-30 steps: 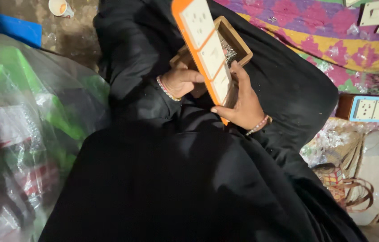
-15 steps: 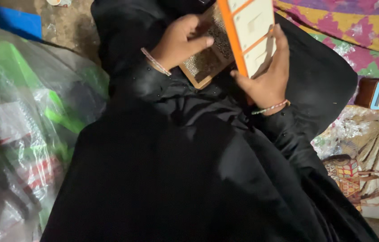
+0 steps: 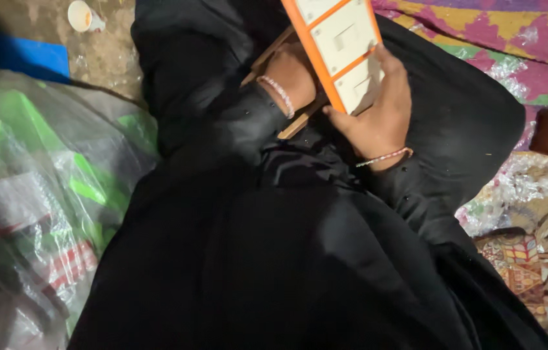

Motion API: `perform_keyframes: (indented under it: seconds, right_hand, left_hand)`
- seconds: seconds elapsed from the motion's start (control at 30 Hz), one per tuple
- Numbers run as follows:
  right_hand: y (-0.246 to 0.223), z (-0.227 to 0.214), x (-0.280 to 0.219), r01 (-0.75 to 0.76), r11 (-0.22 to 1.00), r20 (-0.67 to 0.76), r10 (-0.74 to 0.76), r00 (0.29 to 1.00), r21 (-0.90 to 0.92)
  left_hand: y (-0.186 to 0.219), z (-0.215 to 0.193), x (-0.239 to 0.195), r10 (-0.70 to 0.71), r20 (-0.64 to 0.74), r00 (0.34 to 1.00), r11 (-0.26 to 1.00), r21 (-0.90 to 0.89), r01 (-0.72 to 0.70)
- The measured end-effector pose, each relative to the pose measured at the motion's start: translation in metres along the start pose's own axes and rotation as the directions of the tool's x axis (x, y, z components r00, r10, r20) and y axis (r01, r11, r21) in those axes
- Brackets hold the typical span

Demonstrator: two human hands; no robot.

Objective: The person sits on the floor and assembles electrical switchboard components by inserting small metal fasteners into orange and blue plastic frames. They handle the frames and fasteners by hand, repeatedly flipping the frames to access different sides.

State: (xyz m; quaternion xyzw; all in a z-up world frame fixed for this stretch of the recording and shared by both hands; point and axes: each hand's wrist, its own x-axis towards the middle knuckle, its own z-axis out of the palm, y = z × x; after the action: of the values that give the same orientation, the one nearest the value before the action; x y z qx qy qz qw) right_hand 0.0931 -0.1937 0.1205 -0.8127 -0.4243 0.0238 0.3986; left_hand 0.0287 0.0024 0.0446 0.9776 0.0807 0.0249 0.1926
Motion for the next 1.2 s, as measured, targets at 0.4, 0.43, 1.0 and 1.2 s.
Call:
perform_keyframes:
  seconds: [0.4,0.43,1.0,1.2]
  right_hand:
    - [-0.004,0.001,-0.003,-0.013,0.999,0.065,0.016,0.998,-0.051]
    - [-0.005,0.001,-0.004,-0.014,0.999,0.068,0.018,0.998,-0.049]
    - [-0.006,0.006,-0.008,0.039,0.994,0.071,-0.032,0.997,-0.101]
    - [-0.008,0.005,-0.009,0.020,0.996,0.081,-0.013,0.997,-0.090]
  left_hand:
    - [-0.002,0.034,0.012,-0.036,0.039,0.999,0.902,-0.430,0.049]
    - [-0.001,0.030,0.006,-0.041,0.042,0.998,0.889,-0.455,0.055]
    - [-0.062,-0.042,-0.063,-0.440,-0.368,0.819,0.895,-0.253,0.368]
    - [-0.037,-0.100,-0.074,-0.355,-0.520,0.777,0.888,-0.447,0.106]
